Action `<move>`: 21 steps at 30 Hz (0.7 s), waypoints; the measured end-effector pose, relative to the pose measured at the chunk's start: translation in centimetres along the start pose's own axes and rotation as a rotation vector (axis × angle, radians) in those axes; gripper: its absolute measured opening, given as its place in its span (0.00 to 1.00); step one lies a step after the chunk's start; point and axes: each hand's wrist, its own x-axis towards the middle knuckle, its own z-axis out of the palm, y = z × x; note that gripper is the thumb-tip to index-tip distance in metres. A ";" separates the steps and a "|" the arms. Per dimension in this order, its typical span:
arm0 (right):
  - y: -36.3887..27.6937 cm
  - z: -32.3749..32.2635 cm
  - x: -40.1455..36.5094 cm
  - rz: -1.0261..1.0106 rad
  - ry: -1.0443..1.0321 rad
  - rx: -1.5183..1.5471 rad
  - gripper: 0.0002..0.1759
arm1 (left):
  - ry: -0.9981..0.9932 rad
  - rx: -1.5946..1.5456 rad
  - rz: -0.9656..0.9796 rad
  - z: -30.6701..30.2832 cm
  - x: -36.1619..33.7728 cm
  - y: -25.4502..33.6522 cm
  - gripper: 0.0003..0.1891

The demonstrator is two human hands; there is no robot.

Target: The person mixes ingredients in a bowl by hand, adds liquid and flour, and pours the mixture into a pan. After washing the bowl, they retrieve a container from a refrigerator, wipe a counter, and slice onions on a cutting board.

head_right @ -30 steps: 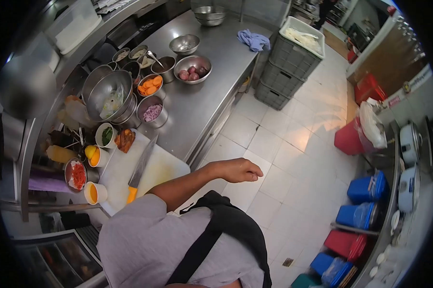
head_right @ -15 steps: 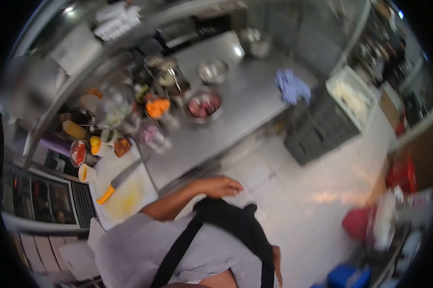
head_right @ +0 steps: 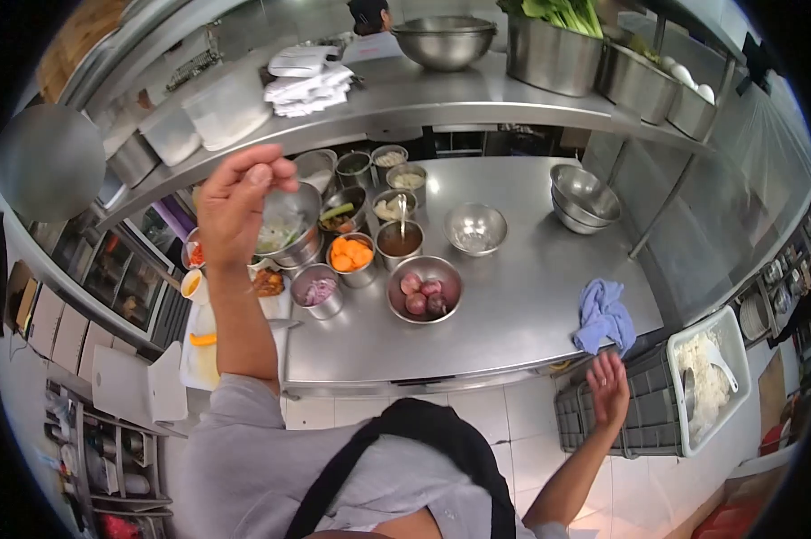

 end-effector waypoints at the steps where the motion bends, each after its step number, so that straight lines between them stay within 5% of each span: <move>1: -0.5 0.9 2.5 -0.015 -0.074 0.073 0.30 | -0.055 0.009 -0.004 -0.2 -0.1 -0.6 0.13; 4: -2.1 1.7 8.4 -0.047 -0.097 0.068 0.27 | -0.130 0.149 -0.242 0.2 -1.5 -1.8 0.12; 8: -1.3 -5.2 18.8 -0.168 0.149 -0.435 0.23 | -0.125 0.187 -0.329 0.8 -2.1 0.1 0.14; 9: -1.8 -3.3 18.9 -0.277 0.253 -0.745 0.24 | -0.068 0.244 -0.351 0.4 -2.3 1.2 0.15; 10: -0.9 -4.9 20.4 -0.604 0.428 -1.476 0.27 | -0.030 0.301 -0.336 -0.1 -2.5 2.1 0.15; 11: 1.8 -9.4 24.0 -0.635 0.404 -1.590 0.30 | 0.061 0.347 -0.335 -0.3 -3.0 3.0 0.15; 12: 3.0 -7.4 23.5 -0.215 0.387 -1.815 0.32 | 0.145 0.388 -0.340 -0.3 -3.7 3.8 0.15; 13: 3.7 -1.5 20.5 -0.183 0.498 -2.095 0.32 | 0.212 0.433 -0.321 -0.7 -4.3 4.5 0.15; 21: 7.4 0.7 19.5 -0.205 0.393 -2.036 0.32 | 0.721 0.419 0.129 -9.9 -3.2 6.6 0.06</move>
